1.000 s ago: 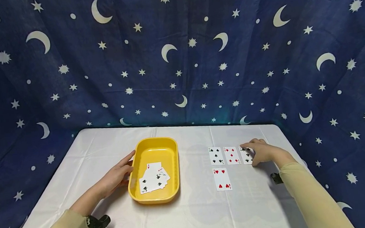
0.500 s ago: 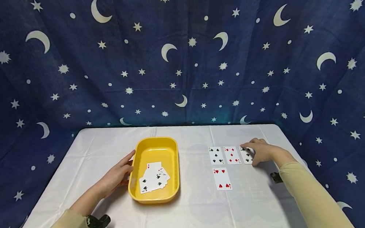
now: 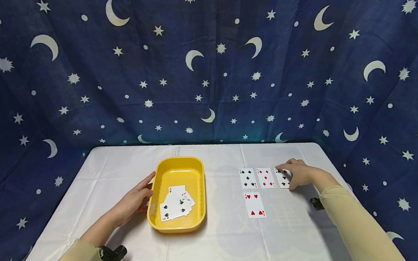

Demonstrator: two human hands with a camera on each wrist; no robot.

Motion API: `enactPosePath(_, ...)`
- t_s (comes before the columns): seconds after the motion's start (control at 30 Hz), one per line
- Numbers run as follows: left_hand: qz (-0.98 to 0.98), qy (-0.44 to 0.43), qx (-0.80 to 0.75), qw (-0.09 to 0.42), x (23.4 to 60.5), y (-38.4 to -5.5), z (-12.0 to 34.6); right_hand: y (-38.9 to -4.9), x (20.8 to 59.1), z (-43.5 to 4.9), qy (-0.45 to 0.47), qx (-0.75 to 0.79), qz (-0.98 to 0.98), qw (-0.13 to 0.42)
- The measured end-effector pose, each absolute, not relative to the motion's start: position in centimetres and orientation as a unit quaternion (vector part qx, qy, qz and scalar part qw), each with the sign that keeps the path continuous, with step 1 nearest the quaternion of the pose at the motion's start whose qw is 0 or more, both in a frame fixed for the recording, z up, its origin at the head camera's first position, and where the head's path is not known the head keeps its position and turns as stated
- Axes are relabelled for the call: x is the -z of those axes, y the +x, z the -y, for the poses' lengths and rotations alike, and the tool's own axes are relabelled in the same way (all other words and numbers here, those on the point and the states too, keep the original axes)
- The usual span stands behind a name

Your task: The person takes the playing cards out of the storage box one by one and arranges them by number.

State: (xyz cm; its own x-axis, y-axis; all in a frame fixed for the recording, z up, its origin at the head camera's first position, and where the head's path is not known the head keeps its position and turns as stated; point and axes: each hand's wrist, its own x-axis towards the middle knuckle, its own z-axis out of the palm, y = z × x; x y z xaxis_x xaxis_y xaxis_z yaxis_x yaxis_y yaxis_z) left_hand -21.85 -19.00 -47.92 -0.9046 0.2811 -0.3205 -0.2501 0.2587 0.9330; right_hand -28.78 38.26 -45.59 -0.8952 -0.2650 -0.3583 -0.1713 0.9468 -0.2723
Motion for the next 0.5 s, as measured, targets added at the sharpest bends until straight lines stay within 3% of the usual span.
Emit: enactPosePath(0.5, -0.762, 0.007, -0.609, 0.221, 47.8, -21.8, 18.9, -28.6, 44.0, -37.5, -0.157, 0.147, -0.970, 0.109)
